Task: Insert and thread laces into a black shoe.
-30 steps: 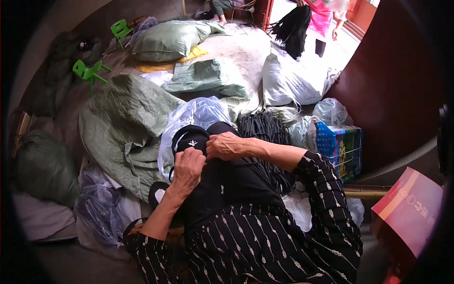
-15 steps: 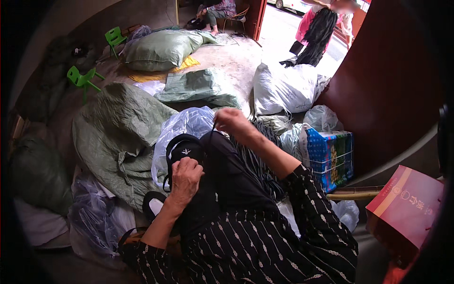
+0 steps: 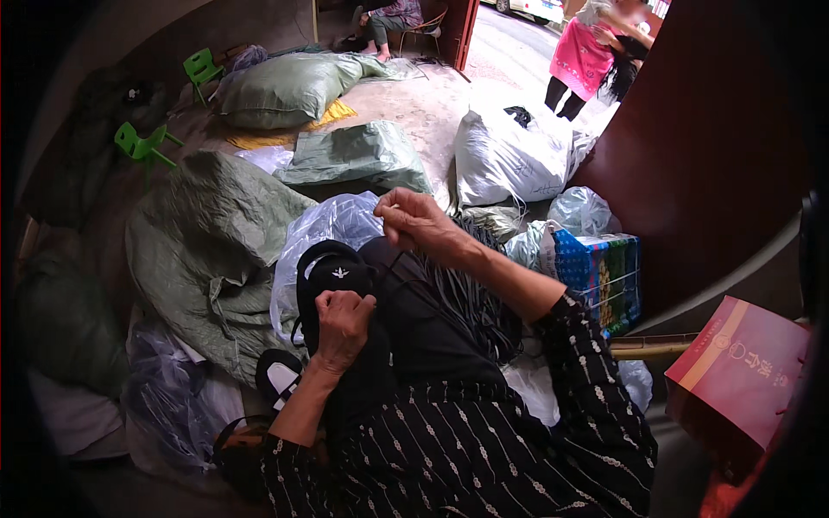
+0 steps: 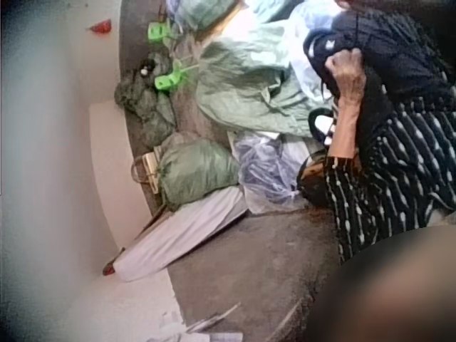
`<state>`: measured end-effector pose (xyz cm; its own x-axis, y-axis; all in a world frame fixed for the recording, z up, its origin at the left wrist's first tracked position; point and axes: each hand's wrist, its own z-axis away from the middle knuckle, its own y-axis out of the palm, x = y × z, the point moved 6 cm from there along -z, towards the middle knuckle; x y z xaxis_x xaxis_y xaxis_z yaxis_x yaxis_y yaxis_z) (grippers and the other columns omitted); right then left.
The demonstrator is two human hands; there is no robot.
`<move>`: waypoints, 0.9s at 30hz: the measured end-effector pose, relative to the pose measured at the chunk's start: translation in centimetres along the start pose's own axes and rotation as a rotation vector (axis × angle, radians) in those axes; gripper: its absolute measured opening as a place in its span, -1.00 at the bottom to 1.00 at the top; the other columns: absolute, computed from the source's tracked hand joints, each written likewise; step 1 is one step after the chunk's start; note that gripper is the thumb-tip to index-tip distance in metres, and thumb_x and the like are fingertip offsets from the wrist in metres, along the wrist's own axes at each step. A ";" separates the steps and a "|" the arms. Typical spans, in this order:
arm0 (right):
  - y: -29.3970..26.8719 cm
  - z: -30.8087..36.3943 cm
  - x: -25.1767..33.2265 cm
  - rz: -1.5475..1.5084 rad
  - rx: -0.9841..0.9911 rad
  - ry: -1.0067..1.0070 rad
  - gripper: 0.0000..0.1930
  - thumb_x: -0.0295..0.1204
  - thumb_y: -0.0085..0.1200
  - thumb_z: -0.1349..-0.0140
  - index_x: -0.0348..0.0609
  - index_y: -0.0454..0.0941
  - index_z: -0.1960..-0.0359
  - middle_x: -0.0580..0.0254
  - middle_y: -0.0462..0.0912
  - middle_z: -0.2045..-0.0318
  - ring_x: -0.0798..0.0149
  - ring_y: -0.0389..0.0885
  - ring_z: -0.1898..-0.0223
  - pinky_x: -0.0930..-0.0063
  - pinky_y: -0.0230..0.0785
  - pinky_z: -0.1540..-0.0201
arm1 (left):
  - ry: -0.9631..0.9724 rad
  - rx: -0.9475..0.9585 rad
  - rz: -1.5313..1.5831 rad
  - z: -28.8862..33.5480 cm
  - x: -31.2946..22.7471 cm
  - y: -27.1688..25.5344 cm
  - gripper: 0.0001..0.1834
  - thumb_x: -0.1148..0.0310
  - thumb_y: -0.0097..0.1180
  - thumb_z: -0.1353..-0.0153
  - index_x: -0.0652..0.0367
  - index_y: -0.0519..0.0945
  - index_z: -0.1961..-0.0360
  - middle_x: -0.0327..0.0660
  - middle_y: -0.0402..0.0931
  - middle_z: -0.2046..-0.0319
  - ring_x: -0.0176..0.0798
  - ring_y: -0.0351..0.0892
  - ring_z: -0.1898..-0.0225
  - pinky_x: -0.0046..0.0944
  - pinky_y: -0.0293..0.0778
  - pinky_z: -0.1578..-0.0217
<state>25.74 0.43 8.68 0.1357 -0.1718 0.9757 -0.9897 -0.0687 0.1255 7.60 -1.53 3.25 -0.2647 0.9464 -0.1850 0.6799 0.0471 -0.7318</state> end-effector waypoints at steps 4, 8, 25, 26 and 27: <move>-6.3 -0.4 9.5 0.656 -0.161 -0.354 -0.88 -0.58 0.00 -0.17 -0.24 0.47 0.25 0.35 0.48 0.48 0.50 0.40 0.53 0.59 0.28 0.49 | 0.026 0.097 -0.093 0.1 -0.2 0.5 -0.79 0.47 0.09 -0.03 0.09 0.46 0.25 -0.26 0.33 0.48 -0.24 0.40 0.34 -0.15 0.18 0.15; -20.9 6.9 21.2 0.718 -0.747 -0.665 -0.83 -0.49 0.00 -0.15 -0.24 0.51 0.23 0.42 0.44 0.58 0.54 0.36 0.59 0.60 0.21 0.54 | 0.028 -0.007 -0.056 0.0 -0.5 -0.3 -0.69 0.46 0.09 -0.08 0.16 0.44 0.10 -0.26 0.34 0.46 -0.24 0.40 0.32 -0.15 0.19 0.14; -2.3 5.7 -5.9 0.469 -0.075 0.184 -0.77 -0.33 -0.12 -0.35 -0.21 0.52 0.20 0.35 0.63 0.36 0.59 0.41 0.61 0.72 0.22 0.56 | -0.187 0.108 0.039 2.5 2.7 -4.1 -0.01 0.22 0.40 0.22 0.27 0.16 -0.24 0.00 0.03 -0.30 0.13 -0.07 -0.34 0.01 0.05 -0.23; -0.1 5.3 -5.8 0.458 0.008 0.177 -0.78 -0.34 -0.13 -0.35 -0.21 0.51 0.21 0.32 0.63 0.33 0.58 0.44 0.62 0.72 0.25 0.57 | -0.193 0.112 0.031 2.6 2.6 -3.7 0.01 0.20 0.40 0.23 0.28 0.15 -0.25 0.00 0.01 -0.30 0.15 -0.09 -0.35 0.04 0.04 -0.23; 1.4 5.1 -6.0 0.443 0.056 0.236 -0.79 -0.35 -0.13 -0.34 -0.22 0.49 0.23 0.33 0.62 0.32 0.56 0.46 0.63 0.71 0.27 0.57 | -0.201 0.122 0.018 2.7 2.6 -3.3 0.02 0.18 0.41 0.23 0.28 0.14 -0.25 0.00 -0.01 -0.31 0.16 -0.11 -0.35 0.07 0.04 -0.23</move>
<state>23.74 -3.70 2.10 -0.3176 0.0300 0.9477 -0.9449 -0.0936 -0.3137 2.84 -0.04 3.45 -0.3924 0.8634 -0.3173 0.6011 -0.0204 -0.7989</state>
